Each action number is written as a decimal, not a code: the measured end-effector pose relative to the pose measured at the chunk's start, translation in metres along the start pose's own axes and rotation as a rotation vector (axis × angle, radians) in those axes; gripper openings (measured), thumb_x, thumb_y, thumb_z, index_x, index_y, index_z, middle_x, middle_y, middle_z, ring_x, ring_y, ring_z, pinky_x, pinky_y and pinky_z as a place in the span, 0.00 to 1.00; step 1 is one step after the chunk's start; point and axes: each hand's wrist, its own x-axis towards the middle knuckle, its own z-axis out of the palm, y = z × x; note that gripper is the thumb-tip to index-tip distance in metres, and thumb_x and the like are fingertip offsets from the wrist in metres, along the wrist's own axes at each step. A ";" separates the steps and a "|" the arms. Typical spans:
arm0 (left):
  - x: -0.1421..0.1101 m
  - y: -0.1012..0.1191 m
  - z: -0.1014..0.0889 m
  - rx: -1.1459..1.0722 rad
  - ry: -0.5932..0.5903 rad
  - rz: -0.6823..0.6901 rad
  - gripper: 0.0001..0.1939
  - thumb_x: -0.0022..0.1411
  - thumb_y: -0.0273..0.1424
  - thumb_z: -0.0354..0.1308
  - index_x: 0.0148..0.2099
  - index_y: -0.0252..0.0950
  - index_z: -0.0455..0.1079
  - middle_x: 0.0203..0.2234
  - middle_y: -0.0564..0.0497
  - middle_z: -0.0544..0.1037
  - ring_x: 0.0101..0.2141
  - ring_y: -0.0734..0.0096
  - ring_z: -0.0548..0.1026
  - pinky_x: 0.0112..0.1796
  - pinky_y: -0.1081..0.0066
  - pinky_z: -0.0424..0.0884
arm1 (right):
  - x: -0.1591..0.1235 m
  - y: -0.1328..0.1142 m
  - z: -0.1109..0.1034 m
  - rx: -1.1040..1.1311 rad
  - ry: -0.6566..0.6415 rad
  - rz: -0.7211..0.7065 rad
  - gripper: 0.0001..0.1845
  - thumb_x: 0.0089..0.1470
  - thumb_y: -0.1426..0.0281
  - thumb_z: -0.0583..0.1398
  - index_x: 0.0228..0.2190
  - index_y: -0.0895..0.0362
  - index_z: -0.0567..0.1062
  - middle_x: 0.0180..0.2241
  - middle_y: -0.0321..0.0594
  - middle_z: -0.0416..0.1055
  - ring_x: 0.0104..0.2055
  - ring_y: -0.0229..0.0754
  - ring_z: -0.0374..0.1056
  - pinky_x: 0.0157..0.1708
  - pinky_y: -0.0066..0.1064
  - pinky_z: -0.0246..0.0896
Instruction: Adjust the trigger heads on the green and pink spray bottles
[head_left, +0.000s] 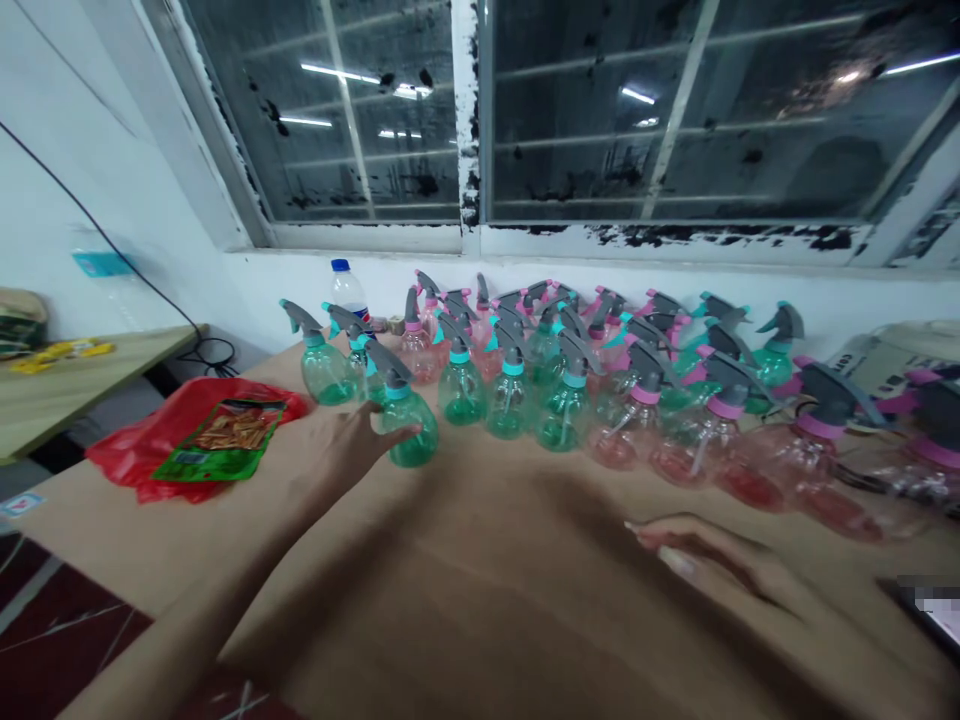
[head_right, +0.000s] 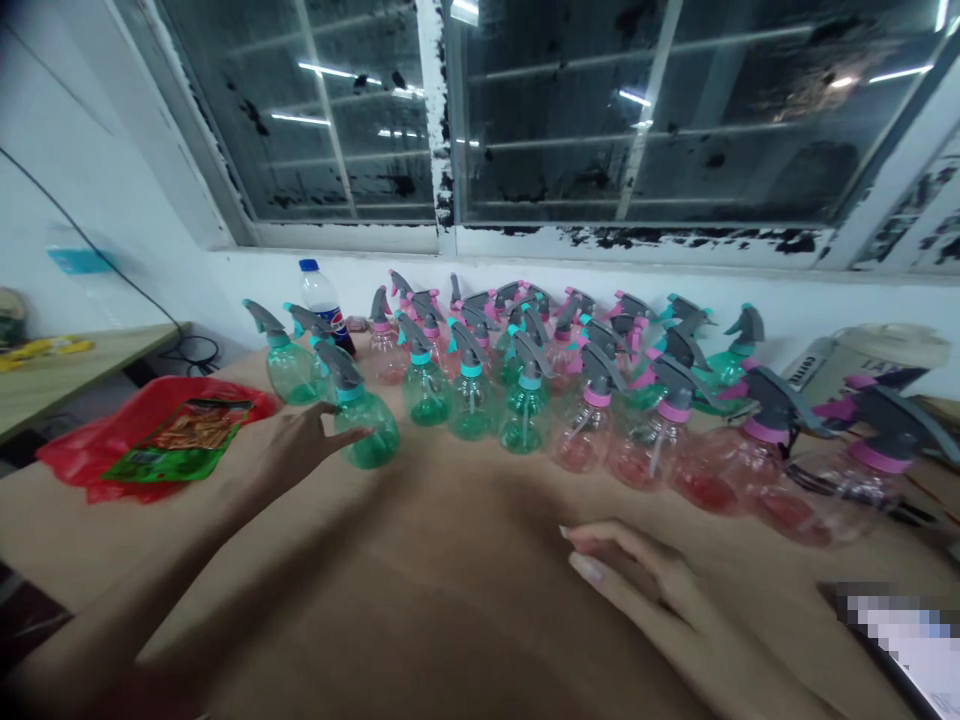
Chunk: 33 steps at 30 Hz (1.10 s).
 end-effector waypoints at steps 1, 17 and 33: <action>-0.010 0.002 -0.003 -0.001 -0.017 0.027 0.36 0.52 0.61 0.48 0.47 0.35 0.69 0.26 0.44 0.77 0.31 0.49 0.77 0.29 0.64 0.66 | 0.002 -0.002 0.001 0.039 -0.074 0.033 0.09 0.53 0.57 0.57 0.33 0.41 0.77 0.37 0.36 0.79 0.39 0.50 0.75 0.40 0.38 0.73; -0.124 0.164 -0.021 -0.177 -0.317 0.779 0.35 0.50 0.63 0.50 0.42 0.35 0.69 0.28 0.43 0.79 0.28 0.48 0.79 0.25 0.62 0.68 | 0.014 -0.015 -0.003 0.107 -0.106 -0.102 0.45 0.42 0.56 0.66 0.58 0.53 0.56 0.57 0.49 0.61 0.57 0.57 0.60 0.53 0.51 0.58; -0.126 0.216 0.027 -0.491 -0.308 1.081 0.43 0.47 0.64 0.51 0.54 0.37 0.63 0.38 0.40 0.78 0.38 0.46 0.77 0.35 0.53 0.74 | 0.002 -0.005 -0.027 0.061 0.342 -0.024 0.07 0.51 0.66 0.57 0.34 0.51 0.65 0.31 0.39 0.70 0.33 0.46 0.70 0.34 0.39 0.69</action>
